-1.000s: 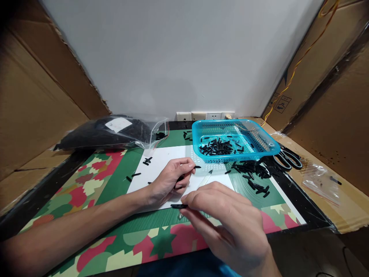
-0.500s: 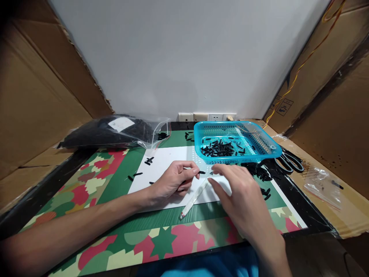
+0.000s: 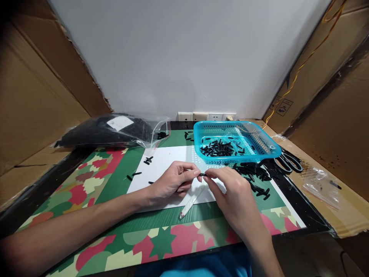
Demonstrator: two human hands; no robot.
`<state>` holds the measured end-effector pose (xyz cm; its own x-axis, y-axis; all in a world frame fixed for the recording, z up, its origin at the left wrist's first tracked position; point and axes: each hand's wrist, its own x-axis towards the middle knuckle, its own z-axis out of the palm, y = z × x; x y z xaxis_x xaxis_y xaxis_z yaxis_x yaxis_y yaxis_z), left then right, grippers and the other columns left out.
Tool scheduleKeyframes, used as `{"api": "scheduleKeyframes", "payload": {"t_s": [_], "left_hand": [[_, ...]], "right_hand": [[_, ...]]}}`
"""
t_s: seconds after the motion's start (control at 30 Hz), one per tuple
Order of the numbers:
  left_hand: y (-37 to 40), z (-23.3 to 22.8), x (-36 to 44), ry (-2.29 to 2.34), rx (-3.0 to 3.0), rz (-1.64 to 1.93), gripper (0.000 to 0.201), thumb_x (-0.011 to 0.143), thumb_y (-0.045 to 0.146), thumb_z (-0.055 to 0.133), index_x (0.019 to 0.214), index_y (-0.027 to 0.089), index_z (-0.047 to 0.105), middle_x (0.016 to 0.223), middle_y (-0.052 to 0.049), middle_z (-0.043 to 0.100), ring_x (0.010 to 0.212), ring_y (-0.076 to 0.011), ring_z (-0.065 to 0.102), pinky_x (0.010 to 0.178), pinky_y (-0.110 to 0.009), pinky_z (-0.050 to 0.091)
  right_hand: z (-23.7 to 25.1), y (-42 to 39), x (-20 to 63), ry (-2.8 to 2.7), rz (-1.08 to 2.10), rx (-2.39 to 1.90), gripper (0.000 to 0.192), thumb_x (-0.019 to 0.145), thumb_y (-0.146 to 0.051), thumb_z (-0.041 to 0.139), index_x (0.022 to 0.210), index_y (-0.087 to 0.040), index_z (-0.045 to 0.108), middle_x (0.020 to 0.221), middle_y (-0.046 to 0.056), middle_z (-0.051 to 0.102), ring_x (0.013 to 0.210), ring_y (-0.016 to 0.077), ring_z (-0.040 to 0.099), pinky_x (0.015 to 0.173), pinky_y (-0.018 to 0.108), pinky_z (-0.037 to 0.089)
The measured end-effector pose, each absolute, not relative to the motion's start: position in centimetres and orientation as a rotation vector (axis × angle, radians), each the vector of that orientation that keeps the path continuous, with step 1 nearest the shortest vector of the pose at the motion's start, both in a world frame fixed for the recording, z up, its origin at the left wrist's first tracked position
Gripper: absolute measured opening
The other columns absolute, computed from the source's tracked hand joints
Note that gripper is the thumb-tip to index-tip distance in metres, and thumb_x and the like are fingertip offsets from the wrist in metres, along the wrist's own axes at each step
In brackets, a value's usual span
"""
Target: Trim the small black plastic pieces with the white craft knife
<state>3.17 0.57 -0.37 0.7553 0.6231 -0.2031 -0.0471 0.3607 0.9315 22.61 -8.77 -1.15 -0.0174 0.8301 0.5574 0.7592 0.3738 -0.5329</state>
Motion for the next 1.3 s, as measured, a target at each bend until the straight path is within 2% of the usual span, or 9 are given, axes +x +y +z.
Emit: {"api": "scheduleKeyframes", "payload": {"t_s": [0.27, 0.77, 0.97, 1.17, 1.3], "left_hand": [[0.86, -0.72, 3.07, 0.573, 1.11, 0.467, 0.035, 0.094, 0.048, 0.081, 0.087, 0.016, 0.071, 0.049, 0.011, 0.036, 0.045, -0.0041, 0.022, 0.043, -0.016, 0.022], [0.95, -0.64, 3.1, 0.558, 1.09, 0.469, 0.03, 0.094, 0.043, 0.082, 0.088, 0.016, 0.07, 0.049, 0.011, 0.037, 0.044, -0.0036, 0.023, 0.042, -0.014, 0.024], [0.97, -0.72, 3.12, 0.555, 1.085, 0.48, 0.033, 0.092, 0.047, 0.084, 0.087, 0.017, 0.07, 0.05, 0.011, 0.037, 0.044, -0.0039, 0.024, 0.042, -0.014, 0.024], [0.94, -0.75, 3.15, 0.593, 1.095, 0.497, 0.037, 0.09, 0.05, 0.085, 0.089, 0.016, 0.071, 0.051, 0.011, 0.036, 0.046, -0.004, 0.025, 0.042, -0.014, 0.023], [0.91, -0.82, 3.17, 0.61, 1.092, 0.52, 0.036, 0.088, 0.048, 0.087, 0.091, 0.016, 0.07, 0.05, 0.012, 0.036, 0.046, -0.0037, 0.024, 0.043, -0.014, 0.023]], "right_hand": [[-0.88, -8.73, 22.56, -1.775, 0.132, -1.387, 0.009, 0.105, -0.021, 0.068, 0.102, -0.023, 0.076, 0.1, 0.004, 0.084, 0.088, 0.0233, 0.078, 0.078, 0.033, 0.055], [-1.06, -8.65, 22.71, -1.763, 0.092, -1.352, 0.008, 0.106, -0.021, 0.068, 0.105, -0.024, 0.075, 0.101, 0.002, 0.083, 0.091, 0.0223, 0.077, 0.08, 0.032, 0.053], [-1.0, -8.67, 22.71, -1.762, 0.106, -1.357, 0.008, 0.107, -0.021, 0.067, 0.106, -0.024, 0.074, 0.102, 0.002, 0.083, 0.092, 0.023, 0.077, 0.08, 0.032, 0.053], [-1.09, -8.68, 23.11, -1.794, 0.146, -1.443, 0.008, 0.107, -0.023, 0.065, 0.107, -0.025, 0.074, 0.106, 0.004, 0.082, 0.093, 0.0255, 0.075, 0.08, 0.035, 0.053], [-1.19, -8.21, 23.34, -1.939, 0.232, -1.528, 0.014, 0.106, -0.017, 0.064, 0.112, -0.024, 0.074, 0.113, 0.006, 0.078, 0.103, 0.0287, 0.071, 0.087, 0.04, 0.055]]}}
